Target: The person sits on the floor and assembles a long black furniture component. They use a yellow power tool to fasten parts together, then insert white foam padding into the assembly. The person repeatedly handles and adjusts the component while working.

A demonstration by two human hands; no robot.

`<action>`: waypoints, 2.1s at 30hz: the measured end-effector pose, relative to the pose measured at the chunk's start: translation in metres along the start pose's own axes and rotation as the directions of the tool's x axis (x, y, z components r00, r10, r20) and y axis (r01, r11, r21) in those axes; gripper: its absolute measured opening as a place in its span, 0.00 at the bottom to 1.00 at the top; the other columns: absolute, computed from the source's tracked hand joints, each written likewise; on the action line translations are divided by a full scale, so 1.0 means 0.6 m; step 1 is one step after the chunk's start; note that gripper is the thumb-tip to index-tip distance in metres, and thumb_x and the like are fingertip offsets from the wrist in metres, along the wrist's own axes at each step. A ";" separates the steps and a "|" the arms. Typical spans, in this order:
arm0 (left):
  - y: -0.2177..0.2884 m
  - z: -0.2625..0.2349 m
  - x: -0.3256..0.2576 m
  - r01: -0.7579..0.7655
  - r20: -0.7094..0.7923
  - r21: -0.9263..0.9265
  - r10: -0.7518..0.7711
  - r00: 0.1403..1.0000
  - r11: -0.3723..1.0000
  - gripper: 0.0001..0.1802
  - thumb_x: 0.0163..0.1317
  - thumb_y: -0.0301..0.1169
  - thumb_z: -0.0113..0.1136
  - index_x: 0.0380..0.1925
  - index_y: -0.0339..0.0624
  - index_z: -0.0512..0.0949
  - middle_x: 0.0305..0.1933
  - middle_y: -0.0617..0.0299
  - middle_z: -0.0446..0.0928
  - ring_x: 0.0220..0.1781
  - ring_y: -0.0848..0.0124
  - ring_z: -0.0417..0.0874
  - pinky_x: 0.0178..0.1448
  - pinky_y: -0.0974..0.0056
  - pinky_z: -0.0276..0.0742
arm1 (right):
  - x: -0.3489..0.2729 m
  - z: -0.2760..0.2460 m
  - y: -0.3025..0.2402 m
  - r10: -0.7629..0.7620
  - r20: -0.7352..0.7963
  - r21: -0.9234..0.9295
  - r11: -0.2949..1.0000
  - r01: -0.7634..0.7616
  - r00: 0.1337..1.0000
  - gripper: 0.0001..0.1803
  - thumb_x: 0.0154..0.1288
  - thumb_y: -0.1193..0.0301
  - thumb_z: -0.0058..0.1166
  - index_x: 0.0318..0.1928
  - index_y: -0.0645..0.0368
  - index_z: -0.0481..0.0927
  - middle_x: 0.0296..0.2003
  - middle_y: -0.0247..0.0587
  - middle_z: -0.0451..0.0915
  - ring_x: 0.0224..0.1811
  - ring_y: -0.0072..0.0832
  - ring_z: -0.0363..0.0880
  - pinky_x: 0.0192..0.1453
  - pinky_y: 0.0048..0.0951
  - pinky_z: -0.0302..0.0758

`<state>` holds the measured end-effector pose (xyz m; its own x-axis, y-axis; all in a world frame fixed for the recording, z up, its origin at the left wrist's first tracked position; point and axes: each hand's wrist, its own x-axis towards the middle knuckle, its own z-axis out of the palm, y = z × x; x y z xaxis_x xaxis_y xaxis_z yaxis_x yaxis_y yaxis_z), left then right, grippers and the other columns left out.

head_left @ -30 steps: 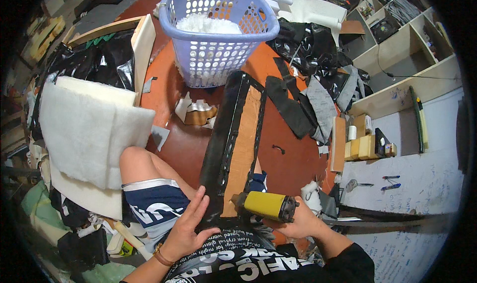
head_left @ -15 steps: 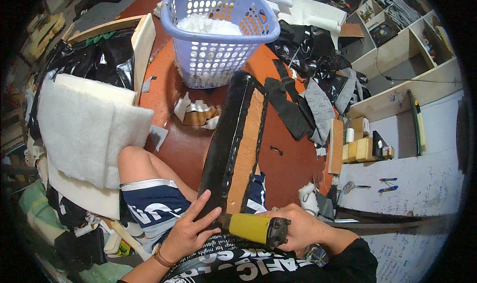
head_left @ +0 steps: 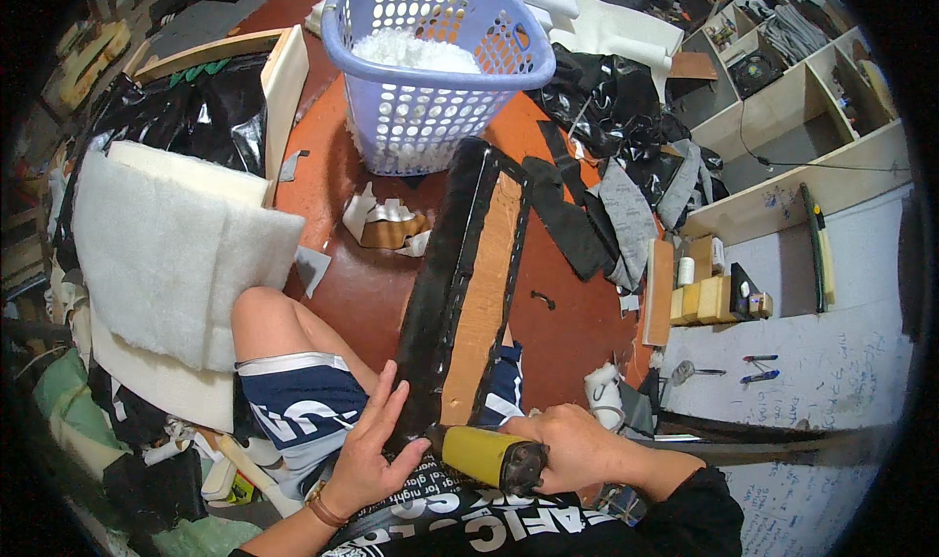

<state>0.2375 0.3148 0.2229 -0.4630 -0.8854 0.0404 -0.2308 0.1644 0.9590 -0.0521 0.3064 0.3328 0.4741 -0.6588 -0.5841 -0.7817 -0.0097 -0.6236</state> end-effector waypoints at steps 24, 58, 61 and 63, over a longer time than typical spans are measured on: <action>-0.005 -0.007 0.007 0.025 -0.028 -0.007 -0.026 0.999 1.000 0.47 0.64 0.27 0.73 0.80 0.30 0.62 0.86 0.30 0.55 0.85 0.41 0.64 0.82 0.52 0.68 | -0.011 -0.019 0.045 -0.011 -0.356 0.188 0.979 0.083 0.934 0.31 0.46 0.68 0.71 0.57 0.55 0.87 0.37 0.52 0.89 0.42 0.51 0.90 0.49 0.42 0.85; 0.104 -0.142 0.102 -0.204 0.315 0.406 0.073 0.946 0.891 0.34 0.62 0.25 0.71 0.71 0.40 0.76 0.78 0.44 0.72 0.77 0.40 0.72 0.77 0.48 0.72 | 0.168 -0.130 0.343 0.339 -0.614 0.788 0.308 0.533 0.712 0.38 0.79 0.44 0.59 0.73 0.61 0.75 0.60 0.37 0.83 0.62 0.29 0.80 0.73 0.36 0.71; 0.067 -0.219 0.040 0.080 0.180 0.607 -0.235 0.955 0.791 0.52 0.49 0.24 0.74 0.79 0.48 0.68 0.82 0.34 0.64 0.76 0.36 0.74 0.76 0.49 0.76 | 0.155 -0.081 0.216 0.190 -0.624 0.725 0.504 0.471 0.758 0.39 0.74 0.48 0.67 0.73 0.61 0.74 0.60 0.38 0.83 0.63 0.31 0.80 0.72 0.37 0.74; 0.059 -0.236 0.014 0.187 0.098 0.670 -0.335 0.937 0.719 0.55 0.49 0.24 0.73 0.82 0.47 0.63 0.83 0.35 0.63 0.81 0.39 0.69 0.81 0.51 0.70 | 0.179 -0.036 0.168 0.174 -0.645 0.583 0.741 0.332 0.744 0.43 0.69 0.51 0.71 0.75 0.61 0.72 0.61 0.42 0.82 0.66 0.33 0.79 0.73 0.39 0.73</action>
<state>0.3465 0.2520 0.2970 -0.4404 -0.8422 -0.3109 -0.8256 0.2438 0.5089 -0.0888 0.2183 0.2185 -0.0446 -0.9771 -0.2083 -0.1860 0.2130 -0.9592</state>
